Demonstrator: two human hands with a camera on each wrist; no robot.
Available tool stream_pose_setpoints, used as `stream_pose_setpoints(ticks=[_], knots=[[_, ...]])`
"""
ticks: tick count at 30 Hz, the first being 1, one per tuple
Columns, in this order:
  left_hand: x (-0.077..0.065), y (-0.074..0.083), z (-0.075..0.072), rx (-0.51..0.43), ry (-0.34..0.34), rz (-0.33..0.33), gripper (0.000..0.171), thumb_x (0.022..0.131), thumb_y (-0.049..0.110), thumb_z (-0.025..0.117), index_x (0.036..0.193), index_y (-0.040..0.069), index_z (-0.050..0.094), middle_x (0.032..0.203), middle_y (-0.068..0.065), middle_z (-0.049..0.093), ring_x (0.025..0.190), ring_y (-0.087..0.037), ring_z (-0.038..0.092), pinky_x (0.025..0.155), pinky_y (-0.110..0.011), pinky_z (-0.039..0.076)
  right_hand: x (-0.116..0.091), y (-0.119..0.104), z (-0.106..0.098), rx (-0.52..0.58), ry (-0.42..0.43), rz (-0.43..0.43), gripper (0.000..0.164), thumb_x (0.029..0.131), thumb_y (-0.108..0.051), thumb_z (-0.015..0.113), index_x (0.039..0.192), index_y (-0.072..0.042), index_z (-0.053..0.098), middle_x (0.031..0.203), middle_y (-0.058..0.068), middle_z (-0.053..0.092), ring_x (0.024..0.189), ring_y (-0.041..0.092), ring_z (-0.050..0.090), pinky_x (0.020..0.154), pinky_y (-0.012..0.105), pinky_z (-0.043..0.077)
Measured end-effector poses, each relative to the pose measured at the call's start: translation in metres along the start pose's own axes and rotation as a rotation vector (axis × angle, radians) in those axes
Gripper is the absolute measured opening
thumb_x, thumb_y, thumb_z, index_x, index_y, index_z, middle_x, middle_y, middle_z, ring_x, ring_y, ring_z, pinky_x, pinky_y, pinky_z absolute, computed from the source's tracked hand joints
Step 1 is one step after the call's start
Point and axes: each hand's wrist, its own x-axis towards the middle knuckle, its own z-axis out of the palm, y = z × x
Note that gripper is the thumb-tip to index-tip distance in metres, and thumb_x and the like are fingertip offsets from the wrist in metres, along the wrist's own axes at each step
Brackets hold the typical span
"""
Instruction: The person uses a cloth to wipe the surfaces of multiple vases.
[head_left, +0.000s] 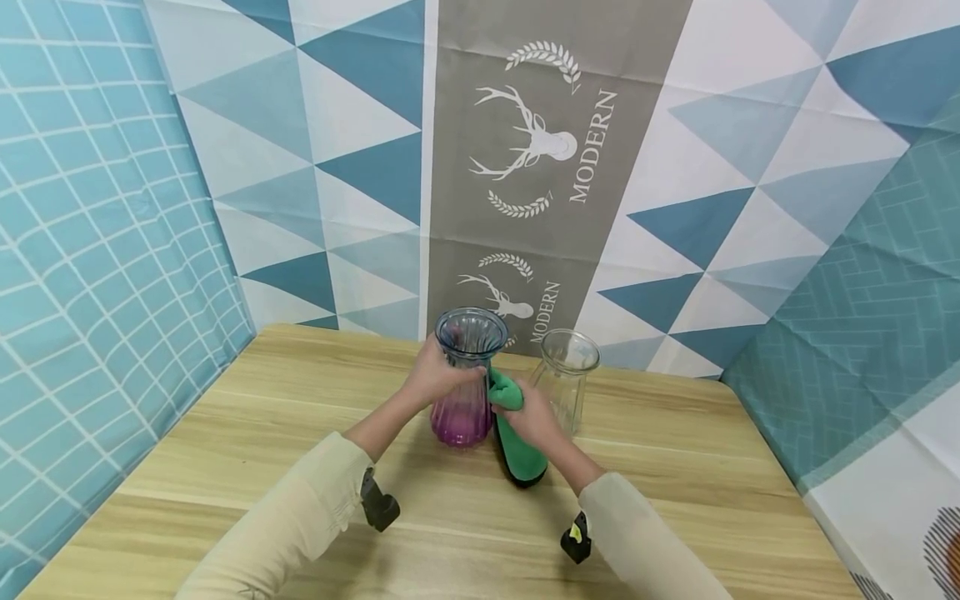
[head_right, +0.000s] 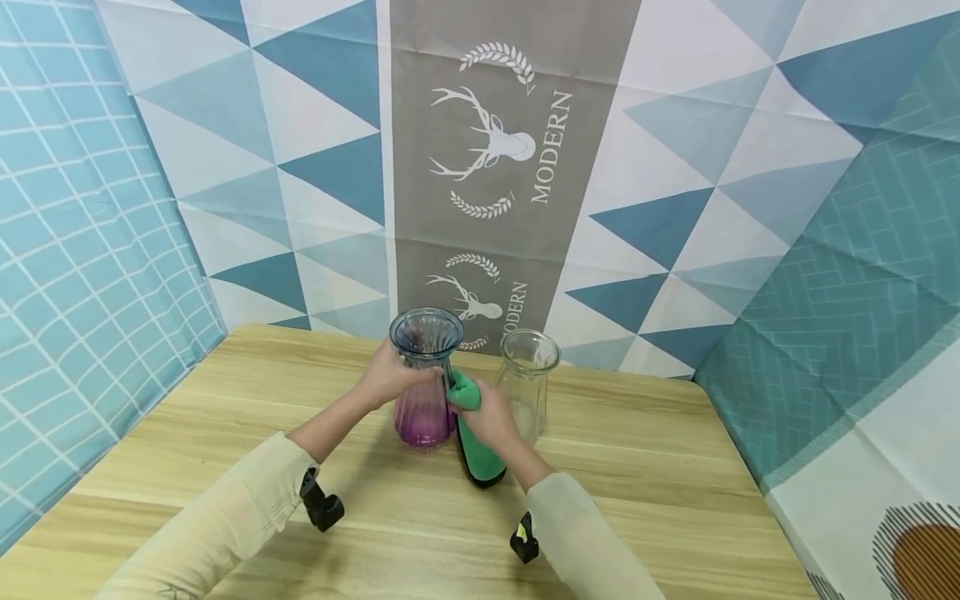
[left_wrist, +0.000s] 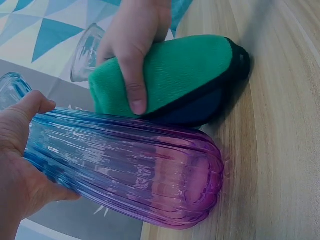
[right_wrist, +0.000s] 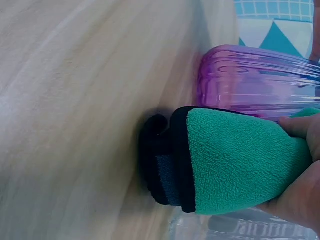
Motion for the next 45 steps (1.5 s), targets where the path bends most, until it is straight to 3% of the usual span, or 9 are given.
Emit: stream_pose_setpoints(ticks=[6, 13, 19, 25, 31, 45], knots=[[0.0, 0.002, -0.002, -0.007, -0.004, -0.016, 0.079, 0.067, 0.009, 0.08, 0.135, 0.007, 0.04, 0.128, -0.016, 0.054, 0.122, -0.032, 0.05, 0.106, -0.047, 0.038, -0.001, 0.005, 0.003, -0.045, -0.042, 0.019, 0.048, 0.079, -0.011, 0.073, 0.123, -0.003, 0.057, 0.105, 0.016, 0.066, 0.097, 0.029, 0.062, 0.081, 0.042, 0.052], [-0.001, 0.001, -0.006, -0.029, -0.01, -0.051, 0.088, 0.068, 0.018, 0.084, 0.139, 0.012, 0.033, 0.133, -0.012, 0.049, 0.128, -0.03, 0.045, 0.109, -0.047, 0.035, 0.002, 0.0, -0.006, -0.057, -0.087, 0.019, 0.042, 0.081, -0.015, 0.072, 0.118, -0.003, 0.059, 0.102, 0.014, 0.067, 0.094, 0.027, 0.062, 0.079, 0.042, 0.052], [-0.001, 0.0, -0.007, -0.027, -0.014, -0.067, 0.09, 0.067, 0.018, 0.084, 0.14, 0.01, 0.03, 0.135, -0.013, 0.048, 0.129, -0.03, 0.043, 0.109, -0.048, 0.034, 0.009, -0.01, -0.014, 0.021, -0.02, 0.015, 0.042, 0.081, -0.013, 0.072, 0.12, -0.004, 0.058, 0.107, 0.014, 0.066, 0.098, 0.027, 0.062, 0.084, 0.043, 0.051], [-0.001, -0.002, -0.005, -0.009, -0.015, -0.05, 0.085, 0.067, 0.014, 0.082, 0.138, 0.009, 0.035, 0.132, -0.014, 0.051, 0.127, -0.031, 0.046, 0.109, -0.047, 0.035, 0.016, -0.018, -0.023, 0.093, 0.057, -0.021, 0.055, 0.081, -0.013, 0.072, 0.132, -0.01, 0.052, 0.126, 0.013, 0.06, 0.112, 0.031, 0.057, 0.094, 0.047, 0.048], [-0.003, -0.004, -0.003, -0.02, -0.012, -0.064, 0.08, 0.068, 0.012, 0.081, 0.136, 0.009, 0.039, 0.131, -0.014, 0.053, 0.126, -0.031, 0.047, 0.109, -0.047, 0.035, 0.018, -0.02, -0.027, 0.111, 0.068, -0.051, 0.059, 0.081, -0.015, 0.073, 0.136, -0.012, 0.049, 0.132, 0.013, 0.056, 0.118, 0.032, 0.054, 0.098, 0.048, 0.045], [-0.002, -0.002, -0.001, -0.023, -0.008, -0.04, 0.079, 0.069, 0.013, 0.081, 0.136, 0.008, 0.039, 0.131, -0.016, 0.053, 0.126, -0.033, 0.047, 0.108, -0.048, 0.036, 0.009, -0.008, -0.013, 0.054, 0.001, -0.017, 0.048, 0.082, -0.014, 0.071, 0.126, -0.008, 0.056, 0.116, 0.013, 0.065, 0.103, 0.027, 0.061, 0.088, 0.044, 0.05]])
